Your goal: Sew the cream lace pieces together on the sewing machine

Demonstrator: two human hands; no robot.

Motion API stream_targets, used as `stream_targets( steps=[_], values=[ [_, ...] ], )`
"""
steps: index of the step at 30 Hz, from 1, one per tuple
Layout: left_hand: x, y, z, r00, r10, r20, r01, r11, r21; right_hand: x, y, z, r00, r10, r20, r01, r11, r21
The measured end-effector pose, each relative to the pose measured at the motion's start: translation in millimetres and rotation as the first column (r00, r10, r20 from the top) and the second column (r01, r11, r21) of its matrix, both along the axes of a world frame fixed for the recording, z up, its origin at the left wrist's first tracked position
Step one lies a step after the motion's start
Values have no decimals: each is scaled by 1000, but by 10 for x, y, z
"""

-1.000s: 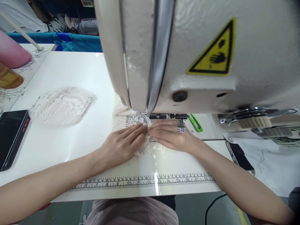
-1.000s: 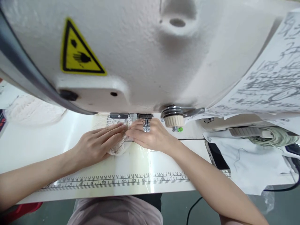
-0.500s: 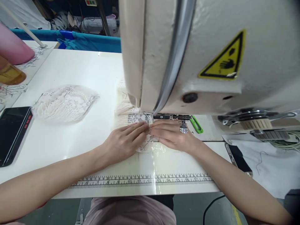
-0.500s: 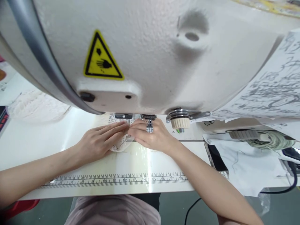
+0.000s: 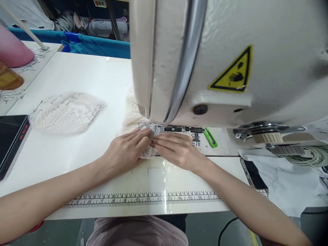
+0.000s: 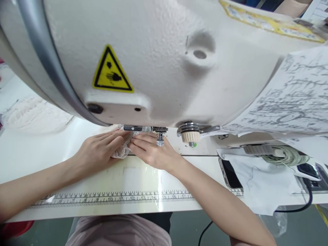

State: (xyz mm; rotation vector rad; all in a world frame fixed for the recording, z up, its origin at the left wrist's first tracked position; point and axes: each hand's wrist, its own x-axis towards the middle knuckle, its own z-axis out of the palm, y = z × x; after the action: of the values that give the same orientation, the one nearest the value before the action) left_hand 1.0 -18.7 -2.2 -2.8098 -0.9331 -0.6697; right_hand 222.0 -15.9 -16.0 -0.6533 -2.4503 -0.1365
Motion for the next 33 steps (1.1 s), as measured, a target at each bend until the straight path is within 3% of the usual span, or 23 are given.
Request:
stream_targets(
  steps=[17, 25, 33],
  values=[
    [19, 23, -15, 997, 29, -66, -27, 999, 24, 68, 22, -55, 995, -87, 41, 89, 995, -42],
    [4, 29, -36, 995, -5, -98, 9, 999, 44, 124, 67, -25, 997, -72, 4, 72, 995, -73],
    [24, 23, -34, 991, -2, -136, 7, 999, 36, 153, 59, 44, 990, -137, 6, 137, 980, -142]
  ],
)
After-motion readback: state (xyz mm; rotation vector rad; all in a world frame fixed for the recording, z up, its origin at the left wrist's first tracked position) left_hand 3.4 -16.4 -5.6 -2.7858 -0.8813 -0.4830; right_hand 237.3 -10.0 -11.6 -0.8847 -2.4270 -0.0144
